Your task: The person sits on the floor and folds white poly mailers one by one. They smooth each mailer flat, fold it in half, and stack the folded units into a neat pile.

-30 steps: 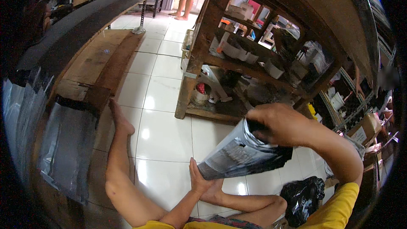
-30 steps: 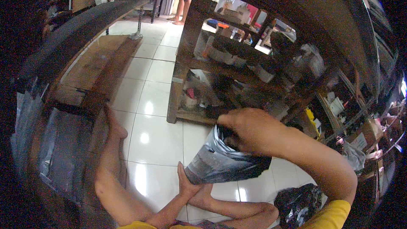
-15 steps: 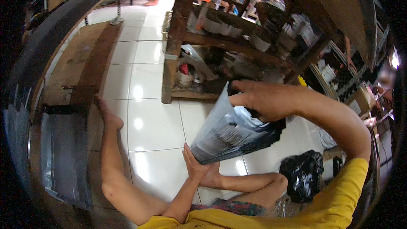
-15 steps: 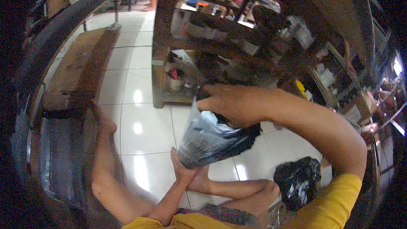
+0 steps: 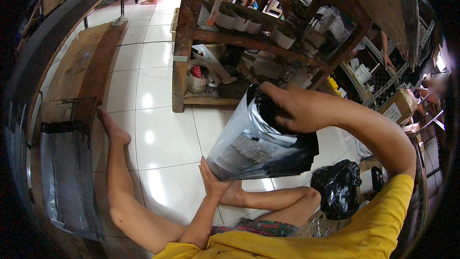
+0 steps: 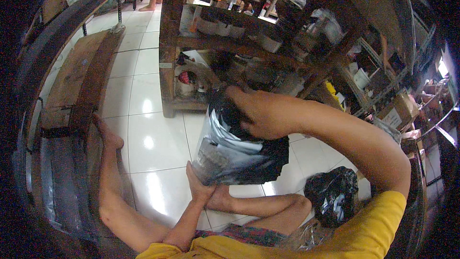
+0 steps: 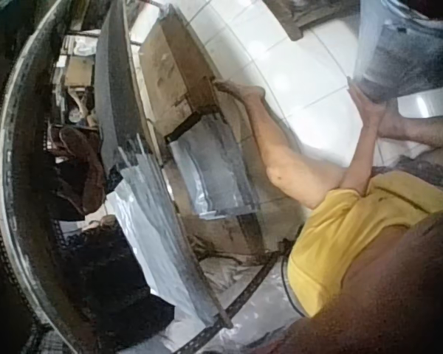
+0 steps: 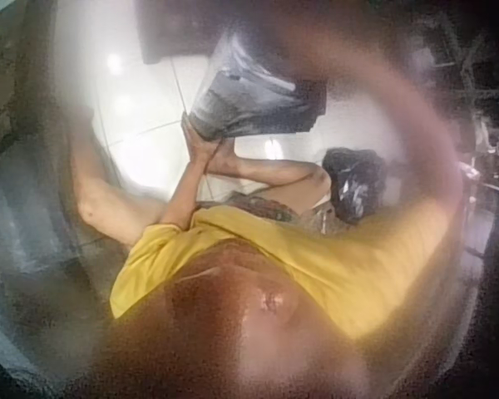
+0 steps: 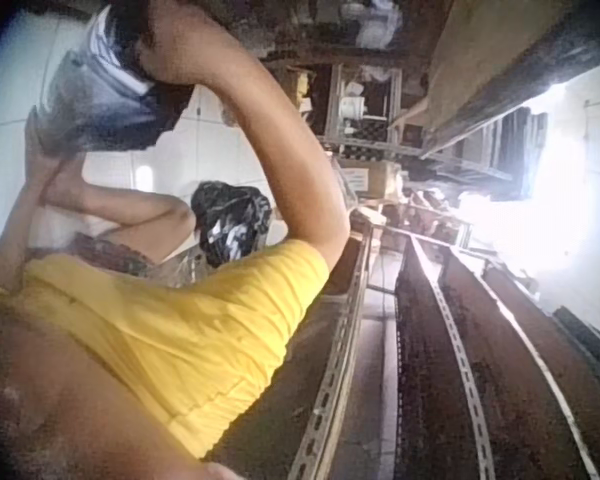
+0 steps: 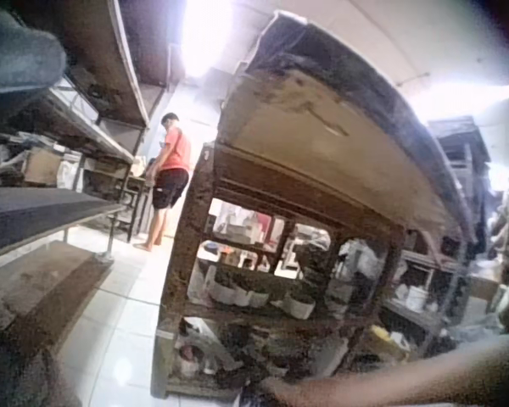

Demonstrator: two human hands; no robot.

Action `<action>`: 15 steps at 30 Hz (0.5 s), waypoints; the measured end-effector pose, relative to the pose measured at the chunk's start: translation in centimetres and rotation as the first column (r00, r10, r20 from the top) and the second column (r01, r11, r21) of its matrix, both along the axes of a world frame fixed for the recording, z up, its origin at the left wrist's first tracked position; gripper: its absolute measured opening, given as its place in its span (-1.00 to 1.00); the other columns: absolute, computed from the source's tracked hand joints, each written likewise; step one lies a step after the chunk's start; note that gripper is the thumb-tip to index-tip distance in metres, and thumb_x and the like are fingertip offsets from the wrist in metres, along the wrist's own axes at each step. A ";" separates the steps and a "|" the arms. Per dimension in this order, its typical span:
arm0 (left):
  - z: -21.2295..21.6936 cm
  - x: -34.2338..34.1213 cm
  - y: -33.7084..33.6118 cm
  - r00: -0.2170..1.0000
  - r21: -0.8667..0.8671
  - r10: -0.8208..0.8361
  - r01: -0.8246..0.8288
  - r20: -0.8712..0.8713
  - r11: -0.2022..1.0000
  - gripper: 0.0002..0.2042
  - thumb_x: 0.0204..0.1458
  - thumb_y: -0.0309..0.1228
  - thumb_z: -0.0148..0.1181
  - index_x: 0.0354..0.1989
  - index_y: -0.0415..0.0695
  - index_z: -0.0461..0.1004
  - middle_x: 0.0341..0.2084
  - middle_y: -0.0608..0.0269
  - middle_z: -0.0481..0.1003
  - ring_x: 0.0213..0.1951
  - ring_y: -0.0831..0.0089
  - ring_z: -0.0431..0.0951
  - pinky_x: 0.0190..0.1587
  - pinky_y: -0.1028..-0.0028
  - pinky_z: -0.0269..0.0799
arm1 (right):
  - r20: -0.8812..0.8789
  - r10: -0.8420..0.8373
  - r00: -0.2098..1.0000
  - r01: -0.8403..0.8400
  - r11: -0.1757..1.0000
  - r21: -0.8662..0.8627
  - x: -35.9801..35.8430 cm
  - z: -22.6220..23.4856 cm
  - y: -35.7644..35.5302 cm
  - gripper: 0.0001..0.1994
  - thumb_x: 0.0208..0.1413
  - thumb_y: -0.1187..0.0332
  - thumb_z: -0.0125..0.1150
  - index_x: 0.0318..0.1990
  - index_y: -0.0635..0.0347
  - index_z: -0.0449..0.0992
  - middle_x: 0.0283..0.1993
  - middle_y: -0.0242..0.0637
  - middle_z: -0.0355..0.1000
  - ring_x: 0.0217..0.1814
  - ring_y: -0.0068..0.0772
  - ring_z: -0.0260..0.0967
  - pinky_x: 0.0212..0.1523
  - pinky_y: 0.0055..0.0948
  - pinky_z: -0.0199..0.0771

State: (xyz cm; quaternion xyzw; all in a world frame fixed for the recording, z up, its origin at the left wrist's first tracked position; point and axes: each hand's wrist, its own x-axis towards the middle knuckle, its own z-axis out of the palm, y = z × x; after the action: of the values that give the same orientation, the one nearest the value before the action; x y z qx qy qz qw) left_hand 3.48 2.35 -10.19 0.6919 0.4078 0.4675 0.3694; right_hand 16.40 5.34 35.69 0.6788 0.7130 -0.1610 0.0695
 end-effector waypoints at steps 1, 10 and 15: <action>0.3 0.1 0.0 1.000 0.015 0.010 -0.010 -0.003 1.000 0.29 -0.35 -0.08 0.63 0.46 -0.23 -0.24 0.40 -0.37 -0.03 0.35 -0.38 0.09 0.39 -0.18 0.01 | 0.006 0.029 1.000 -0.028 0.997 -0.068 -0.2 0.1 0.1 -0.54 0.04 0.42 0.26 0.11 0.22 0.31 -0.10 0.29 0.48 0.00 0.37 0.46 -0.04 0.13 0.47; -0.4 0.5 -0.4 0.998 -0.009 0.067 -0.067 0.001 0.998 0.24 -0.34 -0.09 0.62 0.45 -0.26 -0.17 0.34 -0.37 0.07 0.30 -0.33 0.17 0.34 -0.12 0.14 | 0.116 0.073 0.991 -0.070 0.997 -0.030 1.0 -0.7 1.6 -0.24 -0.09 0.46 0.36 0.33 0.22 0.18 0.07 0.24 0.43 0.16 0.26 0.40 0.19 -0.04 0.38; -0.8 -0.1 0.2 0.993 -0.136 -0.053 0.066 0.101 0.988 0.23 -0.38 -0.15 0.65 0.43 -0.25 -0.12 0.29 -0.30 0.18 0.28 -0.28 0.25 0.33 -0.06 0.19 | 0.241 -0.013 0.970 0.006 1.000 0.028 2.9 -0.9 0.7 -0.15 -0.06 0.38 0.36 0.40 0.33 0.04 0.11 0.32 0.41 0.21 0.26 0.38 0.24 -0.04 0.38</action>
State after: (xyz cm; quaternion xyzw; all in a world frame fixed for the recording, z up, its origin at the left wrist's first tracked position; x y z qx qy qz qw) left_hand 3.36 2.56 -10.95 0.6527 0.4002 0.4596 0.4501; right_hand 19.31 6.02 34.76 0.6976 0.6983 -0.0681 0.1456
